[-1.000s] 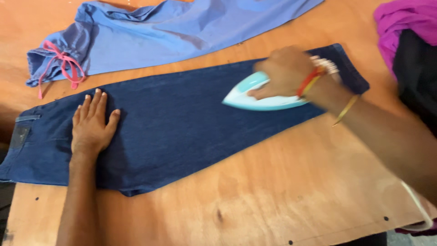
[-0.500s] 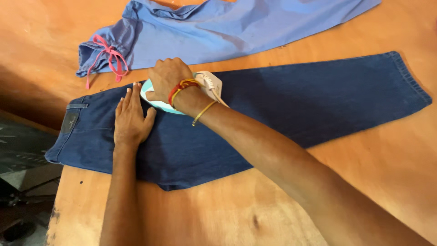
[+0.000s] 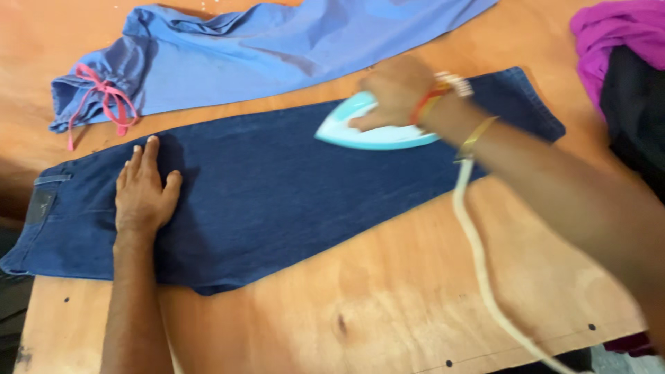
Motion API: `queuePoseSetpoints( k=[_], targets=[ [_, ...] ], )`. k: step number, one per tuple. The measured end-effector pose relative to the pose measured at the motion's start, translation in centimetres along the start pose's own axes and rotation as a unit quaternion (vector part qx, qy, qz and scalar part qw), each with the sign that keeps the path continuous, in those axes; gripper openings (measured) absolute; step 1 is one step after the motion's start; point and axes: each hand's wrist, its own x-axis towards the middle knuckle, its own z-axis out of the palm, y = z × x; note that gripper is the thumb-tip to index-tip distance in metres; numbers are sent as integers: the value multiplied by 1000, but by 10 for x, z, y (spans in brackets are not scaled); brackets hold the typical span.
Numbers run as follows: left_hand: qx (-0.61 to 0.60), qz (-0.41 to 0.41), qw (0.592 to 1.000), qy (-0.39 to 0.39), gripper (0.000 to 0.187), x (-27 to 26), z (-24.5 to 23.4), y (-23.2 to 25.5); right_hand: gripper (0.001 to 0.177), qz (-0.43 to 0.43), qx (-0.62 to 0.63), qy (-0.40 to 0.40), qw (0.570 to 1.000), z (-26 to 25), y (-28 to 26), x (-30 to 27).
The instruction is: The person irons a pair of dark blue jeans laid flat on a wooden table. They smooth the fabric with one hand while moving a light blue iron back and forth with the other. The person flips the jeans to iron the other side and continues until the garment appears smooth.
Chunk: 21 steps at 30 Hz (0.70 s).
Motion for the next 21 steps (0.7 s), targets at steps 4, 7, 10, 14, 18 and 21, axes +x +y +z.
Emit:
queuePoseSetpoints(
  k=[4, 7, 10, 14, 18, 21],
  targets=[
    [6, 15, 1000, -2, 75, 1, 1, 1, 67, 40, -41, -7, 998, -12, 73, -67],
    [15, 43, 999, -3, 69, -1, 0, 1, 67, 109, -92, -96, 985, -19, 100, -91],
    [29, 51, 998, 2, 64, -1, 1, 4, 70, 123, -122, -121, 978, -20, 101, -94],
    [33, 50, 998, 5, 64, 0, 0, 8, 69, 102, -92, -97, 986, -23, 80, -78],
    [37, 47, 998, 11, 64, -2, 1, 9, 70, 27, -28, -29, 999, -14, 20, -36],
    [38, 52, 998, 10, 65, 0, 1, 8, 65, -16, 25, -1, 1000, -11, -43, 6]
  ],
)
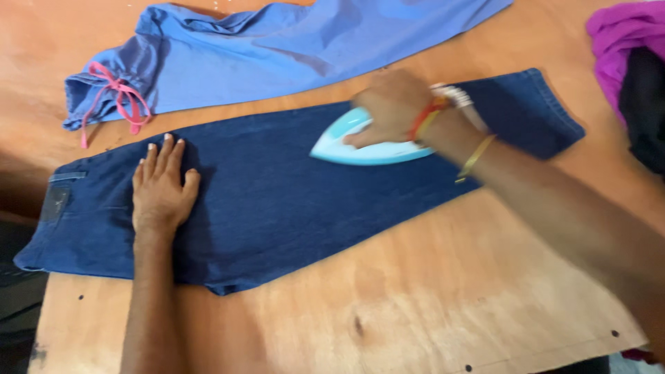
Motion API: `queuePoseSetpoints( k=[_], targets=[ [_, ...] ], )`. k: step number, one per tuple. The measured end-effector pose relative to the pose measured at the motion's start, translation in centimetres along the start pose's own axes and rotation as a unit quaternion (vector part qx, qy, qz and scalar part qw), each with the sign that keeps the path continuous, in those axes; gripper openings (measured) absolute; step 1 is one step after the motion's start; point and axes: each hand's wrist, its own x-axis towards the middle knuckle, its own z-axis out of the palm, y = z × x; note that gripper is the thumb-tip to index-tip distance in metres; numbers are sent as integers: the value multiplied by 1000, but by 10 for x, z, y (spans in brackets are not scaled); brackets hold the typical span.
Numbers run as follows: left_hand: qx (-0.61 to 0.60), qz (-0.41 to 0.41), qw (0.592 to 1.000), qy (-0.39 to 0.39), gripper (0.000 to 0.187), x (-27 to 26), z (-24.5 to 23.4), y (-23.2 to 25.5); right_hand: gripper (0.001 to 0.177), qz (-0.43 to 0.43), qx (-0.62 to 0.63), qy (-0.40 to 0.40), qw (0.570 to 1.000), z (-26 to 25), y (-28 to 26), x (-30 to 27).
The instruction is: The person irons a pair of dark blue jeans laid flat on a wooden table. They smooth the fabric with one hand while moving a light blue iron back and forth with the other. The person flips the jeans to iron the other side and continues until the garment appears smooth.
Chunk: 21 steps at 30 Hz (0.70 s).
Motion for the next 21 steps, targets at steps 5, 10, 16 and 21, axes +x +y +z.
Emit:
queuePoseSetpoints(
  k=[5, 10, 16, 21],
  targets=[
    [-40, -13, 999, -9, 55, 2, -3, -3, 60, -67, 67, 13, 995, 2, -111, 67],
    [-76, -13, 997, -9, 50, -1, -5, -4, 63, -143, 111, 59, 982, 5, -171, 75],
    [-60, -13, 998, -15, 50, 4, -4, -7, 60, -159, 102, 17, 982, -7, -134, 23],
    [-39, 2, 999, -8, 50, -1, -2, -8, 62, -26, 47, -93, 994, -18, -17, -34]
  ],
)
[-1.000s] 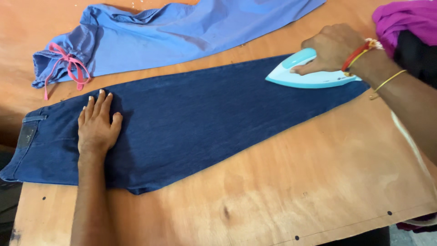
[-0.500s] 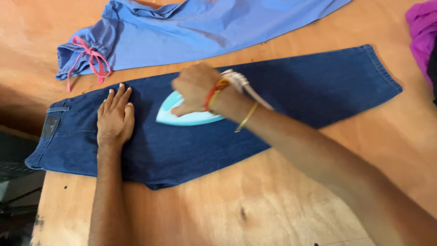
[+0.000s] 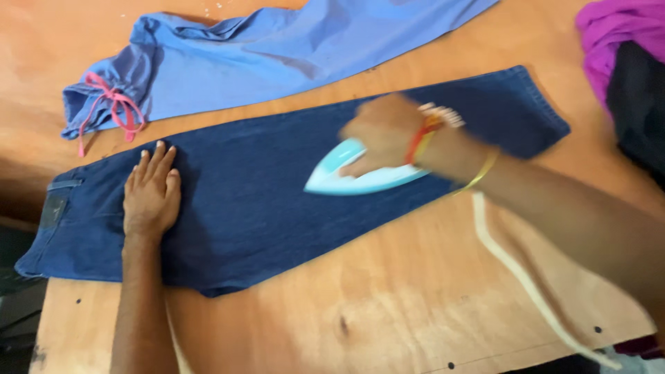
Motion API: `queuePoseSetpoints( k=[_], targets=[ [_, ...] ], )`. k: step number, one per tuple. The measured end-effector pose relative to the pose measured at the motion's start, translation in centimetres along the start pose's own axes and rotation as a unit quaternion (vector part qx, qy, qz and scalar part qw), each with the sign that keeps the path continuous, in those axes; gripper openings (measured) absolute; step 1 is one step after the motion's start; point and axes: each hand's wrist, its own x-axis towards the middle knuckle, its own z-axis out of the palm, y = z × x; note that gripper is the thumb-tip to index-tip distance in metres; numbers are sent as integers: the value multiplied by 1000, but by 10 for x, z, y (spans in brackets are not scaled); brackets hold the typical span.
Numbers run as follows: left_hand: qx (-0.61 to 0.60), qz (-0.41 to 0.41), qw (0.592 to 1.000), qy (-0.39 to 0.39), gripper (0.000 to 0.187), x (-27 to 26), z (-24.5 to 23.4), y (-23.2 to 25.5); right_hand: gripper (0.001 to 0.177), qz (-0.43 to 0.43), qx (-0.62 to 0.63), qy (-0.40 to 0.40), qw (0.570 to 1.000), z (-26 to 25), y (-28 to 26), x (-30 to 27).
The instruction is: The person irons a pair of dark blue jeans laid flat on a wooden table. They smooth the fabric with one hand while moving a light blue iron back and forth with the other. The person flips the jeans to iron the other side and continues until the garment appears smooth.
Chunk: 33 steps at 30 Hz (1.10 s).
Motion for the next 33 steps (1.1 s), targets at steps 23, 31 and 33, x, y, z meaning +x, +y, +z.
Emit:
queuePoseSetpoints(
  k=[23, 31, 33],
  targets=[
    [18, -10, 1000, 4, 56, 2, -2, 8, 57, -157, 90, 8, 983, -6, -114, 24],
    [-3, -5, 1000, 5, 56, 3, 0, 0, 55, -213, 102, 39, 971, 4, -150, 1],
    [0, -8, 1000, 3, 56, 2, 0, -1, 55, -170, 82, 3, 982, 0, -113, -12]
  ],
)
